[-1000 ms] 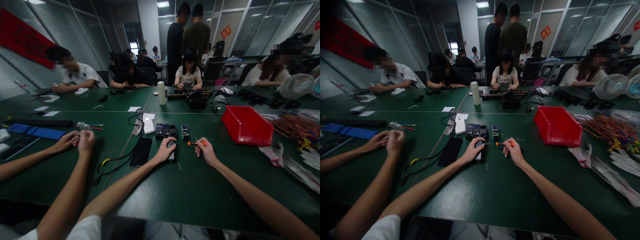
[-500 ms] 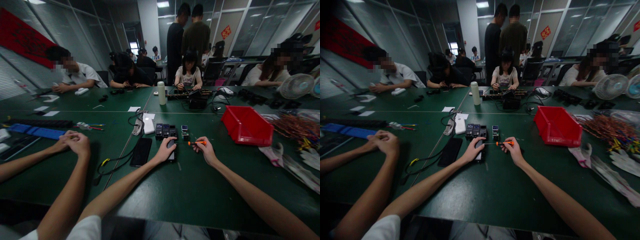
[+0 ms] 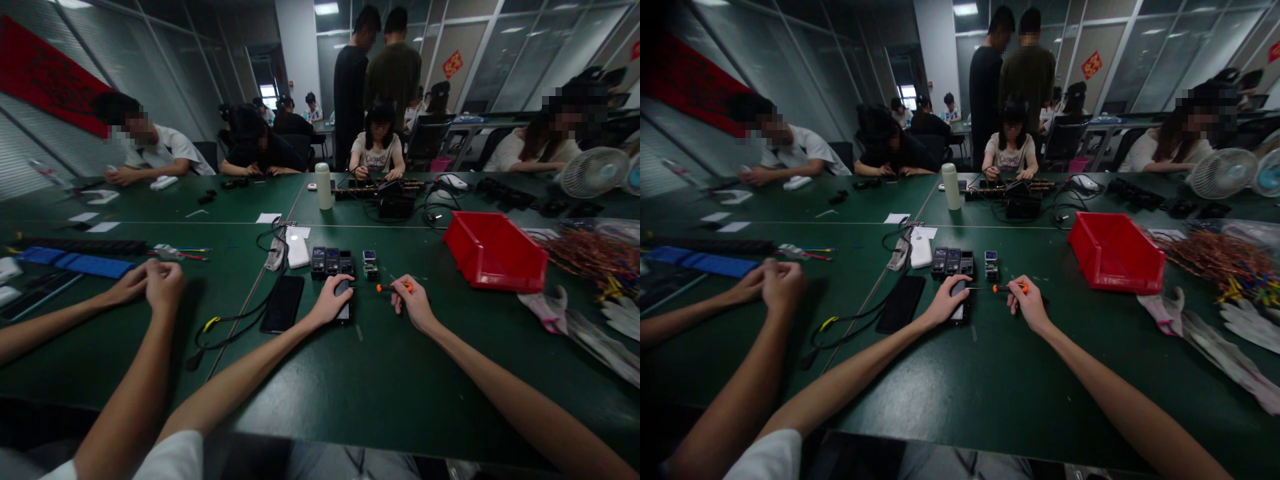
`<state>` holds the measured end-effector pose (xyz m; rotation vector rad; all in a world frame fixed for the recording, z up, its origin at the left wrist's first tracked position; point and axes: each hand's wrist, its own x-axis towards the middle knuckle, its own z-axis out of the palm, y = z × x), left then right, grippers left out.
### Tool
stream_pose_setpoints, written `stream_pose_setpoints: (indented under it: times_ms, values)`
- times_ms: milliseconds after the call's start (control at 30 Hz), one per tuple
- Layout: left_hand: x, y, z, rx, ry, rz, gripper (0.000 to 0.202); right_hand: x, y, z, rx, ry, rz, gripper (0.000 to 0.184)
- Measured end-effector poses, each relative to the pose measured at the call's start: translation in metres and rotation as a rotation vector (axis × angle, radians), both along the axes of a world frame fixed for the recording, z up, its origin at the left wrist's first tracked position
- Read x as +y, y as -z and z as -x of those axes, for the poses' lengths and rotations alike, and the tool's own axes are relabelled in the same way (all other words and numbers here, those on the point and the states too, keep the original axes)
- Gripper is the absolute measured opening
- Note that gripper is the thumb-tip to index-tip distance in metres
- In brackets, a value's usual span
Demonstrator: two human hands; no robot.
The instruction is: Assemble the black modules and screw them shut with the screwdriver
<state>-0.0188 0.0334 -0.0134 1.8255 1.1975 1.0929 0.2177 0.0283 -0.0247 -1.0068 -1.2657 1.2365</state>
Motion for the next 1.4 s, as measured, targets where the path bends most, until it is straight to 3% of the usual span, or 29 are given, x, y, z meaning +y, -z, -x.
stream_pose_setpoints:
  times_ms: [433,700,1000,1400]
  values:
    - [-0.0007,-0.0013,0.0,0.012,-0.009,0.013,0.027,0.0031,0.0019,0.001,0.068,0.023,-0.046,0.026]
    - [-0.0009,-0.0011,0.0001,0.004,-0.012,0.014,0.027,0.0005,-0.0019,0.0004,0.043,-0.025,-0.016,0.022]
    - [-0.0006,0.0003,-0.0006,0.011,-0.011,0.003,0.027,-0.001,0.0014,-0.0002,-0.063,0.026,0.011,0.024]
    - [-0.0008,-0.0007,-0.0005,0.016,-0.018,0.008,0.026,0.0016,0.0019,-0.0001,0.07,-0.01,-0.016,0.023]
